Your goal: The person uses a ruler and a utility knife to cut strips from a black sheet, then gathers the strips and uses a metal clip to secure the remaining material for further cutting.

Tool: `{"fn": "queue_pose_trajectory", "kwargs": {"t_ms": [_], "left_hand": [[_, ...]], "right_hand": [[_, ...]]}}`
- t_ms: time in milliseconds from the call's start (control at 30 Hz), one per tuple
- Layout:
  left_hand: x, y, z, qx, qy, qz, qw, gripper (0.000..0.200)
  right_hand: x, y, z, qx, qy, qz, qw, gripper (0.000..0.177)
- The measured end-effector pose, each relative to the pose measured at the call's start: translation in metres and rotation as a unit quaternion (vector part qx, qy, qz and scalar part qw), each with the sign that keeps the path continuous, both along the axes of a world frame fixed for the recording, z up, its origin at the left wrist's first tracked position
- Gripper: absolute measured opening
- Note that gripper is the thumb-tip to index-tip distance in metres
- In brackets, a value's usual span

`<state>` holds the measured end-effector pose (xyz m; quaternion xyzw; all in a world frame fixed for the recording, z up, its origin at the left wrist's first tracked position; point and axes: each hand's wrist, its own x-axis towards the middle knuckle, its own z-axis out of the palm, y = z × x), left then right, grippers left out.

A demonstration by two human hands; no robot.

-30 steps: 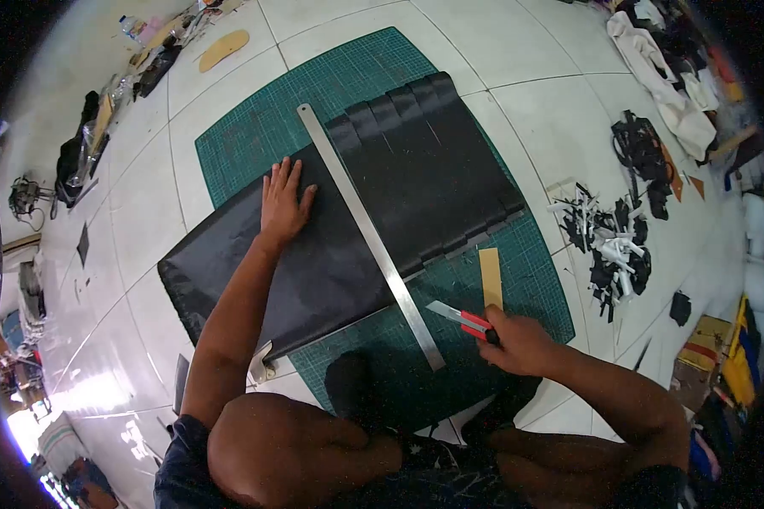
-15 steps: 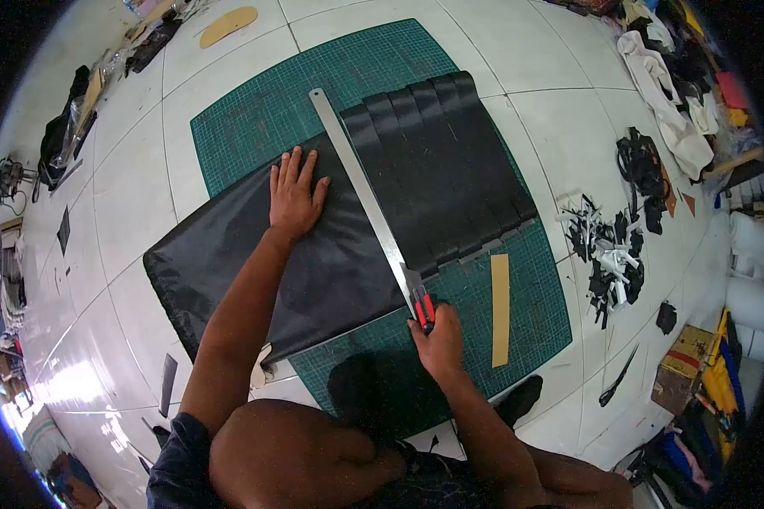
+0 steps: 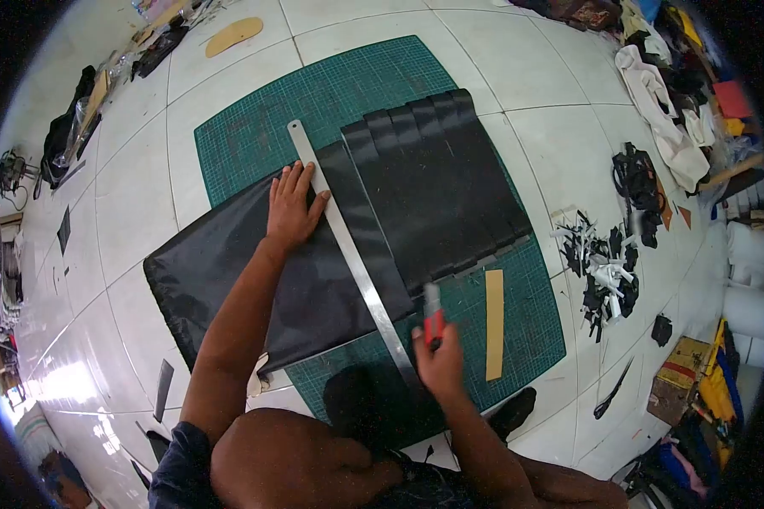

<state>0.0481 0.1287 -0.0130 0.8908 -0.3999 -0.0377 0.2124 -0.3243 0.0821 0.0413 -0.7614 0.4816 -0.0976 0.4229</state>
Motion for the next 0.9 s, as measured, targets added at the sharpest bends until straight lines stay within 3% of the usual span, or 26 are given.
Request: {"fn": "queue_pose_trajectory", "kwargs": {"t_ms": [100,200,233,300,400,500,600,700,900], "left_hand": [[0.011,0.002,0.015,0.040,0.045,-0.030,0.998,0.086],[0.018,0.005,0.034,0.105,0.070,-0.080,0.989,0.108],[0.021,0.004,0.034,0.103,0.096,-0.080,0.987,0.123],[0.021,0.004,0.036,0.112,0.089,-0.096,0.985,0.123],[0.018,0.003,0.036,0.130,0.076,-0.102,0.983,0.127],[0.020,-0.001,0.036,0.146,0.063,-0.102,0.982,0.130],[0.020,-0.002,0.033,0.151,0.062,-0.098,0.982,0.132],[0.018,-0.004,0.037,0.159,0.072,-0.094,0.980,0.136],[0.016,-0.006,0.035,0.158,0.073,-0.088,0.981,0.140]], "right_hand": [[-0.011,-0.058,0.004,-0.028,-0.024,-0.137,0.990,0.037],[-0.050,-0.110,-0.017,-0.249,0.162,-0.081,0.951,0.043],[-0.056,-0.115,-0.020,-0.249,0.167,-0.088,0.950,0.043],[-0.061,-0.121,-0.021,-0.247,0.175,-0.100,0.948,0.044],[-0.056,-0.125,-0.019,-0.117,0.151,-0.139,0.972,0.047],[-0.047,-0.118,-0.018,-0.087,0.115,-0.194,0.970,0.047],[-0.040,-0.103,-0.008,-0.128,0.139,-0.114,0.975,0.046],[-0.035,-0.105,-0.007,-0.025,0.124,-0.167,0.978,0.050],[-0.081,-0.112,-0.054,-0.033,-0.047,-0.195,0.979,0.037]]}}
